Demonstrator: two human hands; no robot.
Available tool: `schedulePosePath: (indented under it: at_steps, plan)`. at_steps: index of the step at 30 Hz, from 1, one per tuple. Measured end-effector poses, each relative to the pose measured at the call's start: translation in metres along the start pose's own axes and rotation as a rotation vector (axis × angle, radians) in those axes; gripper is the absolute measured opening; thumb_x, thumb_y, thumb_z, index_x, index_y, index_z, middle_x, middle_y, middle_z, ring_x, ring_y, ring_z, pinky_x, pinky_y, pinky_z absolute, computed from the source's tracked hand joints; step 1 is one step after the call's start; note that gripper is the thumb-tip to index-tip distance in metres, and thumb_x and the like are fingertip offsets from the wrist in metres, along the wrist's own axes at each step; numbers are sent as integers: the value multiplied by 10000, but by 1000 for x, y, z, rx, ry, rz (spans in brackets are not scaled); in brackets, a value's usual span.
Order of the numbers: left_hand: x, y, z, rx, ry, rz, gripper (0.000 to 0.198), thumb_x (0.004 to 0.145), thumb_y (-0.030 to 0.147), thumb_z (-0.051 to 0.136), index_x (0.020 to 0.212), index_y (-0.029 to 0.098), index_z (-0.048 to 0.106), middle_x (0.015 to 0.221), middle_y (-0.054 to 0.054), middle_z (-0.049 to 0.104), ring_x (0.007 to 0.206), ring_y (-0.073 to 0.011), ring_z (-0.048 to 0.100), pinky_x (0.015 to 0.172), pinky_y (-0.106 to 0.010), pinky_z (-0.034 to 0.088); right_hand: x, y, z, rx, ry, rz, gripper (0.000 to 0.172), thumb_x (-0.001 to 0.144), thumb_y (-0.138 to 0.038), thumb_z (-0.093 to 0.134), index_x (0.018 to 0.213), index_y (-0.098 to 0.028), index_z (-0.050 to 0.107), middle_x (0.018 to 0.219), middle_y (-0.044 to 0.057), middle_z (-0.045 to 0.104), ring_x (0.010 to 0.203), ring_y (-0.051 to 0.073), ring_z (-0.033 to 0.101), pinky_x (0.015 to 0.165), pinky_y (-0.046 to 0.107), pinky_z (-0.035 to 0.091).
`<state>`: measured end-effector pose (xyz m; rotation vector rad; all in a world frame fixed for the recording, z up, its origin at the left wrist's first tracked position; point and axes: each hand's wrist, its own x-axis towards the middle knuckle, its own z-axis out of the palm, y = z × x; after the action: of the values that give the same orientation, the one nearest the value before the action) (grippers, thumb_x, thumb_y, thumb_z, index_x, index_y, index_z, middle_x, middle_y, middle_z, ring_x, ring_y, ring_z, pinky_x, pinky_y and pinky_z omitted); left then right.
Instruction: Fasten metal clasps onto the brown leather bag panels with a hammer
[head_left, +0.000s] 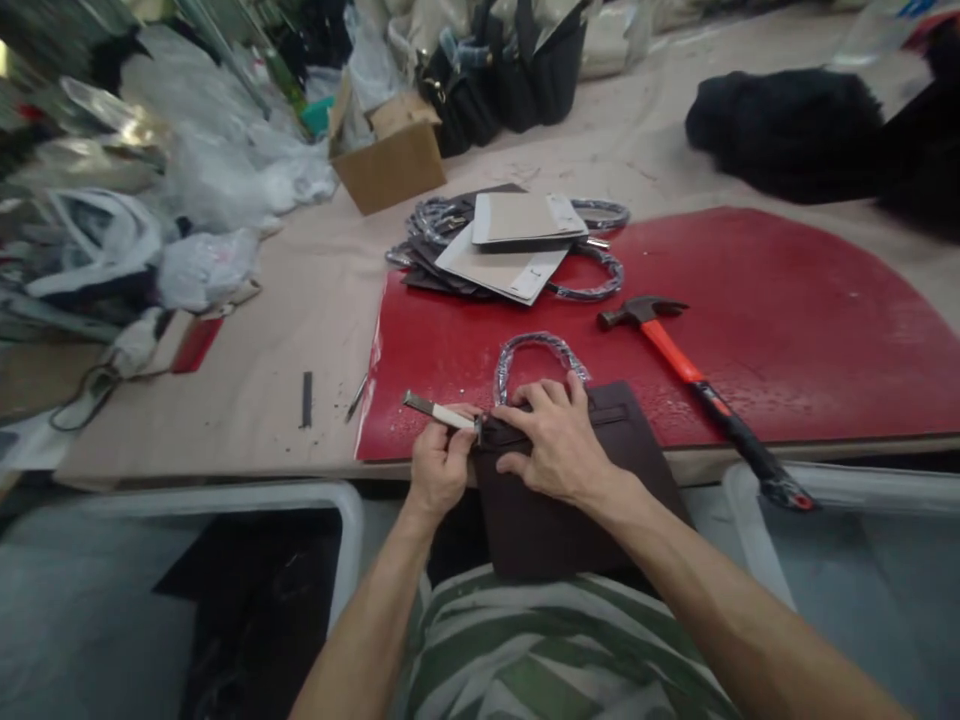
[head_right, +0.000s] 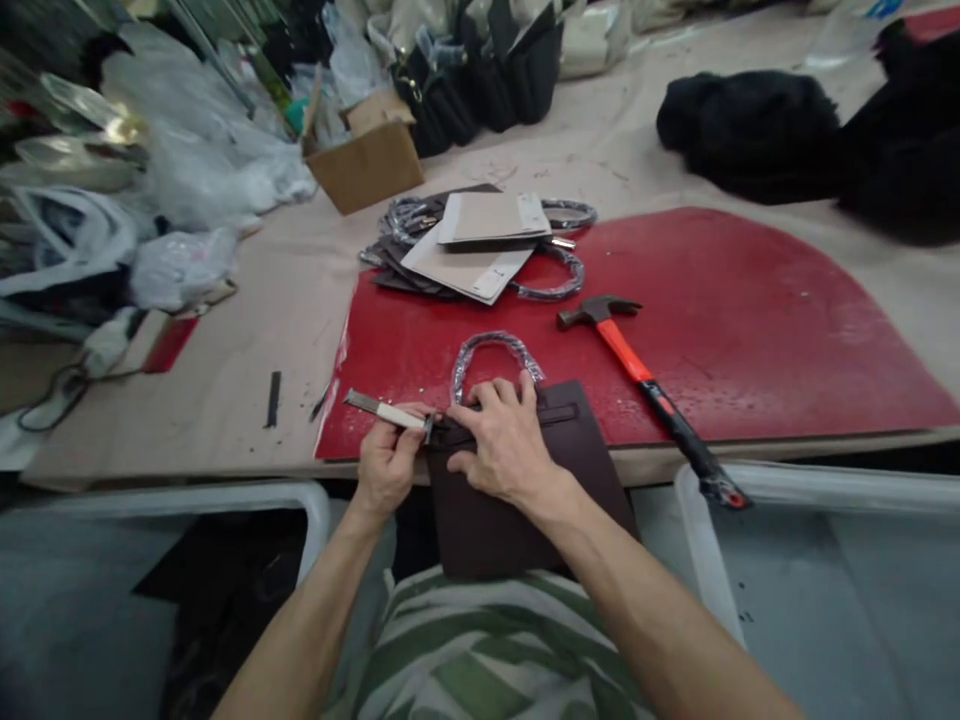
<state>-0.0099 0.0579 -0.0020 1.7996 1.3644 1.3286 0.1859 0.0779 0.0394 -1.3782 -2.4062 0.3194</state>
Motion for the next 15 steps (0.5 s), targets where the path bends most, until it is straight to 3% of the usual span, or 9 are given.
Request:
schedulePosePath:
  at_steps: [9, 15]
  plan:
    - [-7, -9, 0, -227, 148, -44, 165, 965, 302, 572, 1017, 161, 642, 999, -75, 686, 933, -200, 689, 864, -346, 561, 0, -1, 8, -48, 17, 32, 600, 689, -534, 848, 1212, -299, 672, 1195, 85, 571, 1149, 313, 474, 1145, 639, 167]
    - [-7, -8, -2, -196, 124, -24, 161, 960, 300, 575, 999, 161, 645, 1004, -80, 678, 945, -201, 678, 878, -349, 552, -2, -5, 5, -77, -14, 21, 696, 648, -560, 863, 1245, -273, 650, 1233, 103, 555, 1161, 330, 468, 1141, 649, 170]
